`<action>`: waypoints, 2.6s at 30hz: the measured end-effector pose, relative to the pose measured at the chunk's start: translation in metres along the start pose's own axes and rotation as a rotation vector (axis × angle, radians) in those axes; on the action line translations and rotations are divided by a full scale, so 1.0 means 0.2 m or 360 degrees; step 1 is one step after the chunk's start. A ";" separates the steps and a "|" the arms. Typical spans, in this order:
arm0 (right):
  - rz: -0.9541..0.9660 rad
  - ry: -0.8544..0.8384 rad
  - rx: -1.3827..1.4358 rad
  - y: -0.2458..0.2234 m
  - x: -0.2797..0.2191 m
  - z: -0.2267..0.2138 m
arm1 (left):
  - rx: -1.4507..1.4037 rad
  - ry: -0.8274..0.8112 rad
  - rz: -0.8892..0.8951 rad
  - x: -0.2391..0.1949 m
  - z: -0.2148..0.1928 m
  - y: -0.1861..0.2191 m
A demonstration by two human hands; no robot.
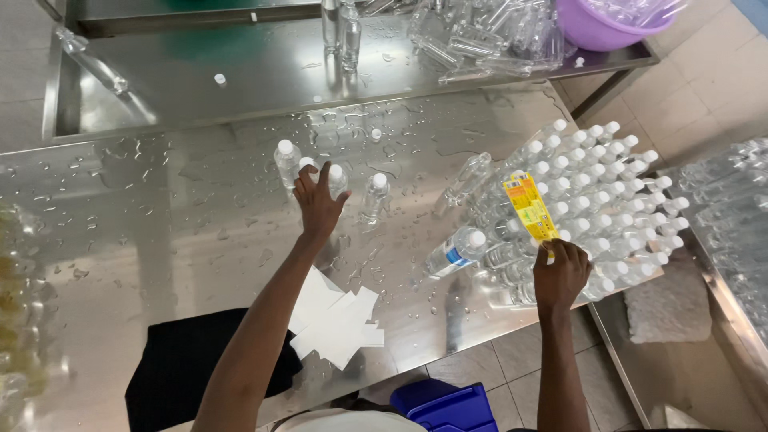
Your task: The person applies yellow labels to clear plastic bottles on a stainless steel table. They pick up a bottle, wrap a label around it, and place it in a row with other labeled bottles. The person also organizes the bottles and discards used label backing paper into a blue bin.
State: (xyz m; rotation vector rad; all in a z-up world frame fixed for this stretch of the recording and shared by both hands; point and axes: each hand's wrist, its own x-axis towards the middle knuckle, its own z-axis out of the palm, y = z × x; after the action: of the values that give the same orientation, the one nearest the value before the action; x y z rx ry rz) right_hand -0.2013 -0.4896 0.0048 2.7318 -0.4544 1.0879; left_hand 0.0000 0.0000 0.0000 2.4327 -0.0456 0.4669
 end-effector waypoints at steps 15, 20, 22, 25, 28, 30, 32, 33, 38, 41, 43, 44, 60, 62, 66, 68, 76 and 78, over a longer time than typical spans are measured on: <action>0.1124 0.0105 0.2065 -0.57 0.13 -0.78 | -0.1101 -0.0022 -0.0358 -0.48 -0.24 -0.22; 0.1551 -0.0512 0.2513 -0.93 -0.10 -0.86 | -0.1410 0.0147 -0.0687 -0.81 -0.60 -0.43; 0.1732 -0.0941 0.2667 -1.11 -0.24 -0.84 | -0.1258 0.0395 -0.0782 -0.97 -0.76 -0.55; 0.1775 -0.1205 0.2843 -1.37 -0.45 -0.80 | -0.0806 0.0108 -0.1223 -1.08 -0.92 -0.70; 0.1863 -0.1568 0.2807 -1.60 -0.61 -0.82 | -0.0643 0.0123 -0.1412 -1.21 -0.94 -0.86; 0.1841 -0.1735 0.2807 -1.76 -0.66 -0.83 | -0.0592 0.0167 -0.1461 -1.21 -0.91 -0.92; 0.1865 -0.1869 0.2774 -1.87 -0.73 -0.85 | -0.0542 0.0157 -0.1507 -1.21 -0.88 -0.93; 0.1915 -0.1979 0.2744 -1.92 -0.77 -0.84 | -0.0552 0.0032 -0.1497 -1.19 -0.86 -0.91; 0.1905 -0.2075 0.2704 -2.15 -0.87 -0.85 | -0.0476 -0.0148 -0.1061 -1.13 -0.76 -0.93; 0.1821 -0.1954 0.2583 -2.22 -0.85 -0.95 | -0.0890 -0.0063 -0.0842 -1.20 -0.84 -0.93; 0.1740 -0.1808 0.2454 -2.24 -0.87 -1.01 | -0.1596 -0.0021 -0.1365 -1.32 -0.93 -0.96; 0.1740 -0.1798 0.2461 -2.26 -0.86 -1.03 | -0.1597 -0.0024 -0.1354 -1.27 -1.03 -0.90; -0.0640 -0.0723 0.1595 -2.49 -0.92 -1.22 | -0.1978 -0.0088 -0.1370 -1.35 -1.35 -0.61; -0.0740 -0.0740 0.1536 -2.53 -0.88 -1.18 | -0.1926 -0.0150 -0.1265 -1.30 -1.38 -0.56; -0.0231 -0.1133 0.1739 -2.51 -0.89 -1.17 | -0.1884 -0.0165 -0.1281 -1.30 -1.37 -0.55; -0.0217 -0.1085 0.1784 -2.49 -0.89 -1.17 | -0.1865 -0.0183 -0.1271 -1.32 -1.31 -0.56; 0.0286 -0.1392 0.1887 -2.42 -0.65 -1.31 | -0.2076 -0.0090 -0.1056 -1.29 -1.16 -0.47; 0.0123 -0.1342 0.1883 -2.35 -0.68 -1.18 | -0.2087 -0.0112 -0.1130 -1.24 -1.23 -0.38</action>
State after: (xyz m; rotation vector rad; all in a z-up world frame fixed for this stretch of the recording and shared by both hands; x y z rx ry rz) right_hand -0.2861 0.0431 0.0615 4.1977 0.0924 0.0239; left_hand -0.2981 0.1897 0.0470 1.0496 0.3587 -0.0307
